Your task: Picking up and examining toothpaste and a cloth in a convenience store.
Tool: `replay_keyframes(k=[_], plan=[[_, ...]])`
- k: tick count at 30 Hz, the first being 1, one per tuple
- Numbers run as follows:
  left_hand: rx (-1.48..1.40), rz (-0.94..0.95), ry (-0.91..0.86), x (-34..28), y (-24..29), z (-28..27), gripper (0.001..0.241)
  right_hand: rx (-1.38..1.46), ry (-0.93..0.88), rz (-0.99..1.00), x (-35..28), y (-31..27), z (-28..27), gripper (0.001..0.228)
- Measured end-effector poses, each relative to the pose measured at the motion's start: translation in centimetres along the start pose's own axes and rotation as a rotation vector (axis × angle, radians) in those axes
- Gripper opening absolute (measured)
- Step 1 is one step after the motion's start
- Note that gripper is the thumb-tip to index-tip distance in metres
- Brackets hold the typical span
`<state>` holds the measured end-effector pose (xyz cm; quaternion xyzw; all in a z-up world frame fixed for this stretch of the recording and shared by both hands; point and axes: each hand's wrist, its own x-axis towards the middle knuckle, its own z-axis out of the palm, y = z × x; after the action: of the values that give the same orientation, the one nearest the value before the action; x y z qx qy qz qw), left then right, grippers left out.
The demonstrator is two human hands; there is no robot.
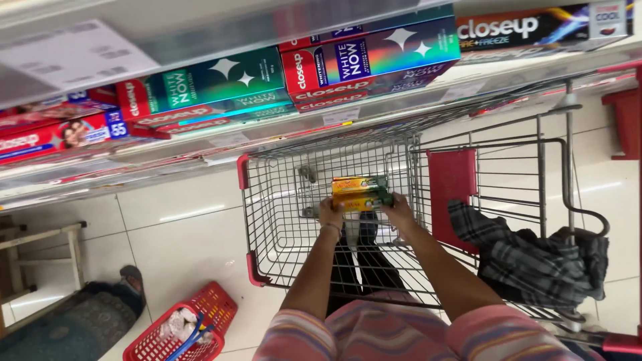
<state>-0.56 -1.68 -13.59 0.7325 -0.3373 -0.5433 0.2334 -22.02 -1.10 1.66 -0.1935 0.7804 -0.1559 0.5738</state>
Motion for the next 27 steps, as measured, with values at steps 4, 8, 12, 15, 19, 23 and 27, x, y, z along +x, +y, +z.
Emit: replay_keyframes(k=[4,8,12,15,19,23,27], plan=[[-0.104,0.003,0.011,0.2,4.4,-0.7,0.050,0.037,0.072,-0.113,6.4,2.7,0.5,0.075],[0.181,0.008,-0.077,1.7,5.9,-0.7,0.049,0.236,-0.071,-0.144,5.6,-0.3,0.1,0.071],[0.161,0.041,-0.196,3.4,3.7,0.8,0.062,0.281,-0.124,-0.150,7.0,0.4,0.0,0.074],[0.149,-0.012,-0.223,3.5,3.8,0.9,0.077,0.388,-0.135,-0.097,7.2,0.5,-0.2,0.079],[0.191,-0.046,-0.232,3.1,4.9,0.3,0.085,0.353,-0.177,-0.055,5.1,-1.5,-0.6,0.077],[0.220,-0.074,-0.236,2.0,6.4,-0.4,0.087,0.266,-0.137,-0.024,4.5,-1.9,-0.6,0.085],[0.274,0.085,-0.138,0.5,6.6,-0.5,0.079,0.054,-0.029,-0.113,3.4,-1.7,-0.4,0.084]])
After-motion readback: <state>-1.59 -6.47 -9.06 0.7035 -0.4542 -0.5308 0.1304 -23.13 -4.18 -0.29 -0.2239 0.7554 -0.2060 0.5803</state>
